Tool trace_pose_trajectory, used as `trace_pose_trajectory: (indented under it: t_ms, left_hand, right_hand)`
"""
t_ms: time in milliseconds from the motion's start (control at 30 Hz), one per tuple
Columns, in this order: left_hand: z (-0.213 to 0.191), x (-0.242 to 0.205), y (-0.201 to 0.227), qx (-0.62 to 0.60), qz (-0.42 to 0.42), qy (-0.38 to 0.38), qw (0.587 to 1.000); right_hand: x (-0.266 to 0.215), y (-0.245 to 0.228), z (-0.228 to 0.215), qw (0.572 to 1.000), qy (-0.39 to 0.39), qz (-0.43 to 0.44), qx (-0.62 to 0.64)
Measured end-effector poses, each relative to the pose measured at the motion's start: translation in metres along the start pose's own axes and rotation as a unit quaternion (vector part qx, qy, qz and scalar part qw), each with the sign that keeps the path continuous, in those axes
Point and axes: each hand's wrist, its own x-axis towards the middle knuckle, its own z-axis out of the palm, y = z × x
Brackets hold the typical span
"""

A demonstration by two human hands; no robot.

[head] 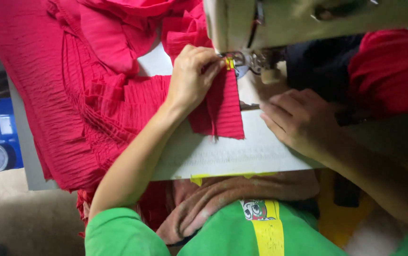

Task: Sorting and aligning red pleated fabric strips on a sewing machine table in preparation for assembly.

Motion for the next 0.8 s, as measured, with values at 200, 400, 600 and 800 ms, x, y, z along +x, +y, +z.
trace_pose_trajectory:
  t_ms: [200, 400, 600, 800]
  left_hand:
    - [-0.004, -0.003, 0.001, -0.019, -0.007, 0.001, 1.0]
    - [-0.03, -0.006, 0.022, -0.046, 0.192, -0.107, 0.975]
    - [-0.035, -0.005, 0.026, -0.108, 0.146, -0.147, 0.972]
    - [-0.034, -0.005, 0.025, -0.098, 0.139, -0.115, 0.979]
  right_hand:
    - [0.013, 0.008, 0.006, 0.995, -0.02, 0.065, 0.073]
    - [-0.012, -0.02, -0.042, 0.971, -0.148, 0.109, 0.152]
    - [-0.115, 0.011, -0.036, 0.926, -0.187, 0.319, -0.074]
    - [-0.144, 0.041, -0.025, 0.944, -0.188, 0.265, -0.06]
